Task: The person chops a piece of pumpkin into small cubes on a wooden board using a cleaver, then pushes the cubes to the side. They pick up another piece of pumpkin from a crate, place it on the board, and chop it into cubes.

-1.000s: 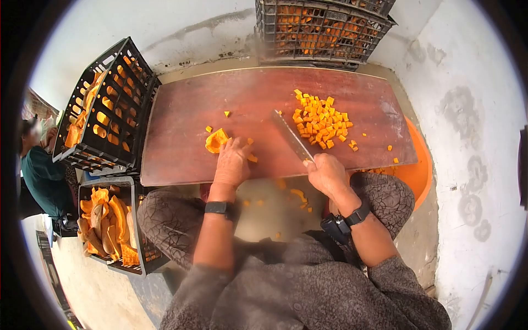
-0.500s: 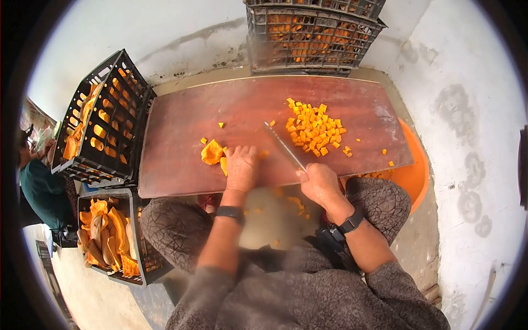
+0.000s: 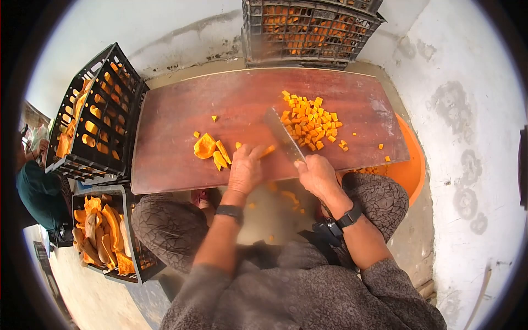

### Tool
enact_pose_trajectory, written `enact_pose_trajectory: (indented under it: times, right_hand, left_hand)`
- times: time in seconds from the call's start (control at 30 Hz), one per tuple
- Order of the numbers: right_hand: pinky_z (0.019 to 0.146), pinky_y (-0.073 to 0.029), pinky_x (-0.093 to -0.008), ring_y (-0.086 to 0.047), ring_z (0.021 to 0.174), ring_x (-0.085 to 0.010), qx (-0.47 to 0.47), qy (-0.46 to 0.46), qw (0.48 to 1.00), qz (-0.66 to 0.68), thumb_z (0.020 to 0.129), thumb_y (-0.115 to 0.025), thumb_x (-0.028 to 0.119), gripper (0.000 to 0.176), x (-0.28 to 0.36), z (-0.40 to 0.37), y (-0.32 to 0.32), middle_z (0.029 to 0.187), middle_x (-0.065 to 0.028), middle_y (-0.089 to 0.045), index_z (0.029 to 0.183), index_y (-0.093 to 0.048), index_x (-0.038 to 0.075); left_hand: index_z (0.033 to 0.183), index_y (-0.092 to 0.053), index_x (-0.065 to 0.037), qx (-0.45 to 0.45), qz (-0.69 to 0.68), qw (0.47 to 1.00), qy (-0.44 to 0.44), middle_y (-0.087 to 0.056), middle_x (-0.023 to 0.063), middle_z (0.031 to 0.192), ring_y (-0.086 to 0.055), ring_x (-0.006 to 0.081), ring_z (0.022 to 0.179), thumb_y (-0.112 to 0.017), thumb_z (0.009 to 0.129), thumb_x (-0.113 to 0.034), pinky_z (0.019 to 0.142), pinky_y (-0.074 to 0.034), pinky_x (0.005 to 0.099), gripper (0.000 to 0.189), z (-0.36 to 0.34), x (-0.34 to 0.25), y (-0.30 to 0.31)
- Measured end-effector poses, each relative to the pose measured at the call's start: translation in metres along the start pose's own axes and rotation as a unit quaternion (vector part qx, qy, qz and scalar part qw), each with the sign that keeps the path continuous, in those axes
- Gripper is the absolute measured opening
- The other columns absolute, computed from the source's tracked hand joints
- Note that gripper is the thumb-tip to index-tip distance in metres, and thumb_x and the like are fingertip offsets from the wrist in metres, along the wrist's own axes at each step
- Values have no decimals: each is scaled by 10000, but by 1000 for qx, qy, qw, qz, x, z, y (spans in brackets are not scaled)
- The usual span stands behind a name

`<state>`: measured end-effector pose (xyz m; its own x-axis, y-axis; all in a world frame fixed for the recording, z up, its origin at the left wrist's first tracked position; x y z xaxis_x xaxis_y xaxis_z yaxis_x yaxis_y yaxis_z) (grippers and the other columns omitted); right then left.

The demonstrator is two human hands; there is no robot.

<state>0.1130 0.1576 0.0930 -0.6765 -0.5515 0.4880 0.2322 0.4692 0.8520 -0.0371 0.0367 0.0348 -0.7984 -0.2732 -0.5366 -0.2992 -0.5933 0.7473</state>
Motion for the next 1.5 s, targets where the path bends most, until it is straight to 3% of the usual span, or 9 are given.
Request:
enact_pose_trajectory:
  times: [0.17,0.27,0.37,0.57,0.63,1.0,1.4,1.5]
  right_hand:
    - [779,-498,-527,-638,863,-451,-22,30,999,-4,938,-568,286,335,3,-1,-3,865,-257,-666,863,-683,-19]
    - [723,-481,-520,-615,809,-484,-42,55,997,25,921,-600,312,390,12,-7,3,774,-302,-619,807,-631,-60]
    - [697,-479,-520,-617,793,-477,-39,62,997,27,921,-604,326,388,24,-16,12,765,-288,-624,801,-632,-42]
    - [689,-484,-528,-623,774,-470,-37,89,995,-12,922,-606,322,367,30,-21,7,756,-263,-636,784,-625,-17]
    - [690,-486,-529,-624,771,-469,-31,95,995,-24,922,-607,319,361,30,-21,5,754,-260,-638,786,-626,-15]
    - [717,-494,-520,-642,784,-432,1,93,991,-93,933,-579,263,302,29,-20,2,787,-229,-664,800,-665,5]
    - [764,-497,-515,-646,857,-432,52,77,991,-95,928,-581,218,258,32,-1,2,861,-242,-674,850,-676,-9]
    - [783,-487,-531,-630,862,-479,80,77,990,-88,922,-585,179,279,43,1,0,844,-310,-646,833,-652,-77]
  left_hand:
    - [1084,-635,-54,-38,-48,998,25,-585,193,1074,-591,388,983,-687,754,15,863,-503,460,341,-6,6,0]
    - [1031,-634,-52,-70,-27,997,10,-595,181,1053,-603,384,953,-698,776,-9,833,-513,449,267,-9,7,1]
    - [996,-646,-71,-101,-22,994,-16,-603,145,998,-587,371,929,-703,745,-50,827,-487,454,259,-10,6,2]
    - [989,-649,-78,-91,-30,995,-20,-603,129,946,-591,348,901,-699,763,-66,814,-485,446,232,-10,5,2]
    - [1016,-646,-75,-69,-33,997,-8,-622,131,961,-615,360,917,-694,818,-71,836,-504,447,203,-9,4,2]
    - [1027,-623,-63,-59,-22,998,24,-578,173,919,-592,397,887,-691,813,-90,804,-499,469,227,-11,9,-1]
    - [924,-585,-34,-57,-64,996,28,-555,183,906,-569,408,884,-680,773,-54,806,-475,486,180,-9,11,-4]
    - [902,-577,-29,-52,-63,996,23,-550,183,897,-567,408,882,-687,748,-37,802,-474,485,190,-9,12,-6]
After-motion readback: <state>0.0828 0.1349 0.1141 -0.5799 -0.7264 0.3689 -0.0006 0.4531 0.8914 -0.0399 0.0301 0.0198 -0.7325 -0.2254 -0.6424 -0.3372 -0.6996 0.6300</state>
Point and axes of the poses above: each hand's wrist, its own z-axis towards the middle knuckle, its own y-axis out of the back of the hand, x = y × z, the point moved 6 cm from there along z, towards the middle knuckle
